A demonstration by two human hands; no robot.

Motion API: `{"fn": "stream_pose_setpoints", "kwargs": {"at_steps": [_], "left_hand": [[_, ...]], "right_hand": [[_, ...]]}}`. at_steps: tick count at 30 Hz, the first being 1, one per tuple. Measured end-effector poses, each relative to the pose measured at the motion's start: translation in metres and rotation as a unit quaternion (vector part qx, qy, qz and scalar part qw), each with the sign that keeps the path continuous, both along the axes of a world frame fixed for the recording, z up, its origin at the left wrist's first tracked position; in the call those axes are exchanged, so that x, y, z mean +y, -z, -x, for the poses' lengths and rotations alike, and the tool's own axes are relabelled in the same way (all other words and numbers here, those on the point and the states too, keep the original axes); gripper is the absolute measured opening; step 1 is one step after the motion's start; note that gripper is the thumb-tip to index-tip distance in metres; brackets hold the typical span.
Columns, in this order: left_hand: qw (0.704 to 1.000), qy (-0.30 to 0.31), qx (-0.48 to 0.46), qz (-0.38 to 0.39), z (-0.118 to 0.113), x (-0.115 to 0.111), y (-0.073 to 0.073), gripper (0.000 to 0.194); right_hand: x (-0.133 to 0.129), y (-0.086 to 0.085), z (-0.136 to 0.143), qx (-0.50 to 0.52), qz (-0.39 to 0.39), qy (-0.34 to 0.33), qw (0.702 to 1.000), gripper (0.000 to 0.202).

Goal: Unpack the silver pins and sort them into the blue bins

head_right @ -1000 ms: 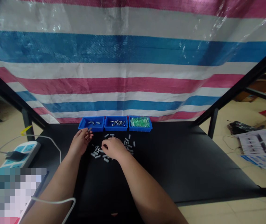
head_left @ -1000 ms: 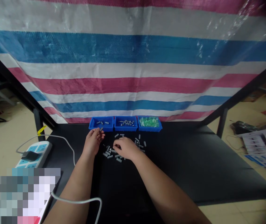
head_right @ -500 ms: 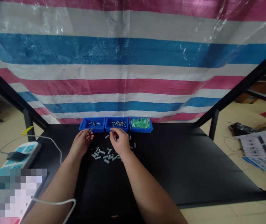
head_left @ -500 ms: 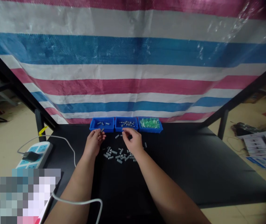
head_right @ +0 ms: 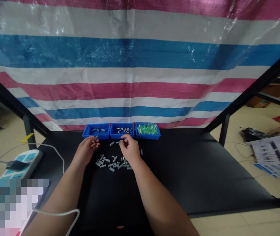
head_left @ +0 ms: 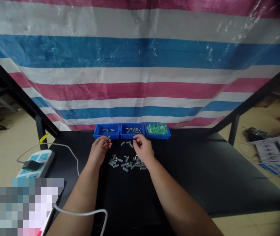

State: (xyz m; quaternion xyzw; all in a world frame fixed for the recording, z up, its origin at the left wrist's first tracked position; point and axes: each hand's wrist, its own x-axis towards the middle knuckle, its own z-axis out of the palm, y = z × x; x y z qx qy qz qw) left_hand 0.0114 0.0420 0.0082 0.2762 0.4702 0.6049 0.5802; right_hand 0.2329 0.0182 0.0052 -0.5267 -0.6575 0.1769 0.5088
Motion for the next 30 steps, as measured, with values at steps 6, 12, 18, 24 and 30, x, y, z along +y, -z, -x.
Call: {"fn": "stream_pose_setpoints", "kwargs": {"at_steps": [6, 12, 18, 24, 30], "left_hand": [[1.000, 0.000, -0.020, 0.006, -0.003, -0.002, -0.003, 0.025], [0.999, -0.021, -0.045, -0.006, -0.012, 0.005, -0.003, 0.026], [0.990, 0.010, -0.115, -0.081, -0.019, 0.005, -0.007, 0.040], [0.985, 0.095, -0.086, -0.113, -0.014, -0.006, -0.010, 0.045], [0.987, 0.111, -0.053, -0.101, -0.013, -0.010, -0.011, 0.050]], "right_hand": [[0.000, -0.001, -0.004, -0.023, 0.014, 0.012, 1.000, 0.011], [-0.001, -0.001, -0.001, -0.017, 0.000, 0.008, 1.000, 0.012], [-0.004, -0.002, 0.002, -0.014, -0.011, -0.017, 1.000, 0.012], [-0.011, -0.009, 0.003, -0.076, 0.005, -0.115, 0.990, 0.011], [-0.015, -0.013, 0.005, -0.166, 0.018, -0.201, 0.965, 0.018]]}}
